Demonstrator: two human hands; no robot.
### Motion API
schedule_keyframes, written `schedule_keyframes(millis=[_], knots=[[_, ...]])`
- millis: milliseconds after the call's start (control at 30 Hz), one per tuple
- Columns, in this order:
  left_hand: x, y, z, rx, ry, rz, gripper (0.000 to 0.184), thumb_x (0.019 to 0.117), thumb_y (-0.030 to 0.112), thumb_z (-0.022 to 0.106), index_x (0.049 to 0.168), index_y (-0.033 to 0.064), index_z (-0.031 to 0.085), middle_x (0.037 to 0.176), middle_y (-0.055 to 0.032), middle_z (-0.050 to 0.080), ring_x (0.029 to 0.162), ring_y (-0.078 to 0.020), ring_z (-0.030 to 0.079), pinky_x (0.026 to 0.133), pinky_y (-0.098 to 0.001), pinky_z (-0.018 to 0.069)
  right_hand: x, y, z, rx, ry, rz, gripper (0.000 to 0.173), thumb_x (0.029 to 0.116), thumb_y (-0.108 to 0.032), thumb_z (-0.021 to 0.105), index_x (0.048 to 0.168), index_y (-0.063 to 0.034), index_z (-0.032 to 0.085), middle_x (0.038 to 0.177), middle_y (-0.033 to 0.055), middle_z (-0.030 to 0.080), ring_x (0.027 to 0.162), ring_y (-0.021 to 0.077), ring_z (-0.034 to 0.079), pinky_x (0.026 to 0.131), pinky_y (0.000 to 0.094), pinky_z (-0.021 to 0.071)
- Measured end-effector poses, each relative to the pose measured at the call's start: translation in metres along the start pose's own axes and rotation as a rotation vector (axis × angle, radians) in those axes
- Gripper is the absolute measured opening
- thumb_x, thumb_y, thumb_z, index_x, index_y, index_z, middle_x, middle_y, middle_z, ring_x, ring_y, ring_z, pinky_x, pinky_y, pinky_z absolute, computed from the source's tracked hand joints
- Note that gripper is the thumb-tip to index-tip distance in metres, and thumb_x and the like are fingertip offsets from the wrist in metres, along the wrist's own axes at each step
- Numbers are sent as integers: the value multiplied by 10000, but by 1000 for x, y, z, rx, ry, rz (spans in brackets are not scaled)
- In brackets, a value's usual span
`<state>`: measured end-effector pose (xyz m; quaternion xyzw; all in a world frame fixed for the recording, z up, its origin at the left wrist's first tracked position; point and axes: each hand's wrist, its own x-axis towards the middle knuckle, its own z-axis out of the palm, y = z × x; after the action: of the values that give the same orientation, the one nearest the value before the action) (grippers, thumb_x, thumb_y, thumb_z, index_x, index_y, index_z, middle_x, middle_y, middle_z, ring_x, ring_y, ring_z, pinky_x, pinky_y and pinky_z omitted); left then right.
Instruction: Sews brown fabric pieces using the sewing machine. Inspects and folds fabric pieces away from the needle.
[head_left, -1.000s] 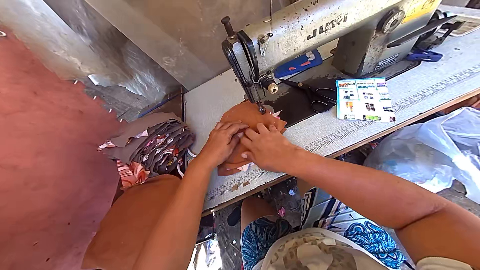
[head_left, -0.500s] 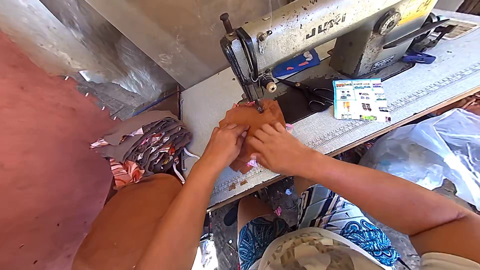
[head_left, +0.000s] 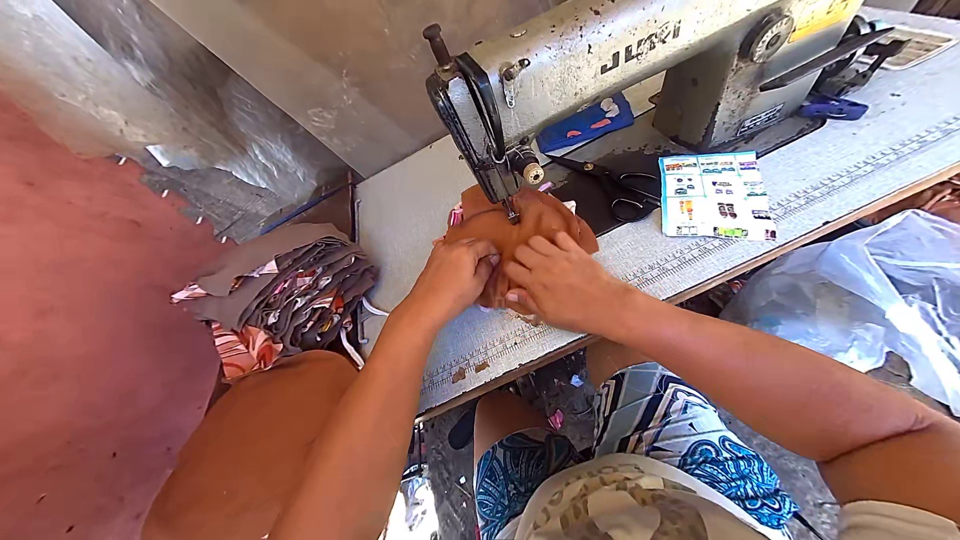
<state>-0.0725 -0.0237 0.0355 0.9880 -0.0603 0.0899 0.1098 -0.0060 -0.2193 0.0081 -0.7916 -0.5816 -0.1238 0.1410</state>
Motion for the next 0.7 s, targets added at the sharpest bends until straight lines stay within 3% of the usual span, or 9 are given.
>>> schedule_keyframes(millis=[67, 100, 167, 300, 400, 567, 700], knots=[[-1, -4, 10, -3, 63, -1, 200, 1026, 175, 591, 1025, 45, 743, 1130, -148, 674, 1112, -358, 613, 939, -597, 455, -2, 11, -2, -12, -5, 2, 358, 1041, -375, 528, 1104, -67, 700, 1069, 137, 680, 1102, 354, 638, 915, 582, 467], [-2, -6, 17, -10, 79, -16, 209, 1029, 207, 596, 1064, 50, 729, 1282, -147, 638, 1223, -368, 567, 1002, -607, 431, -2, 17, -3, -22, -20, 14, 363, 1046, -376, 516, 1112, -68, 697, 1070, 135, 679, 1105, 356, 637, 926, 606, 457], [-3, -14, 34, -14, 101, -32, 305, 1063, 268, 531, 1230, 41, 645, 1477, -136, 554, 1417, -361, 466, 1152, -600, 353, -2, 29, -8, -25, -70, 47, 371, 1058, -373, 512, 1155, -59, 685, 1120, 143, 680, 1151, 372, 630, 1009, 675, 412], [-7, -14, 45, 33, 70, -109, 526, 1107, 352, 381, 1561, 89, 413, 1634, -104, 388, 1511, -375, 330, 1187, -622, 260, 4, 46, -12, -50, -123, 83, 282, 1034, -259, 577, 1199, -50, 668, 1215, 165, 682, 1212, 391, 624, 1063, 715, 352], [-5, -4, 40, 80, -28, -202, 583, 1115, 413, 323, 1626, 132, 309, 1690, -94, 274, 1537, -384, 256, 1155, -657, 248, 13, 58, -12, -65, -164, 121, 270, 1038, -180, 548, 1242, -37, 653, 1302, 187, 659, 1274, 425, 592, 1078, 762, 305], [6, 6, 33, 98, -101, -319, 638, 1109, 481, 306, 1645, 139, 247, 1708, -112, 213, 1547, -393, 217, 1154, -666, 224, 30, 74, -15, -104, -256, 156, 335, 1020, -43, 515, 1337, -46, 621, 1455, 172, 582, 1384, 426, 507, 1127, 780, 210], [23, 2, 27, 102, -167, -400, 682, 1097, 528, 295, 1658, 154, 195, 1711, -144, 177, 1558, -403, 176, 1170, -673, 190, 49, 82, -16, -152, -354, 167, 426, 1019, -10, 511, 1439, -56, 563, 1560, 160, 491, 1467, 417, 410, 1153, 769, 165]])
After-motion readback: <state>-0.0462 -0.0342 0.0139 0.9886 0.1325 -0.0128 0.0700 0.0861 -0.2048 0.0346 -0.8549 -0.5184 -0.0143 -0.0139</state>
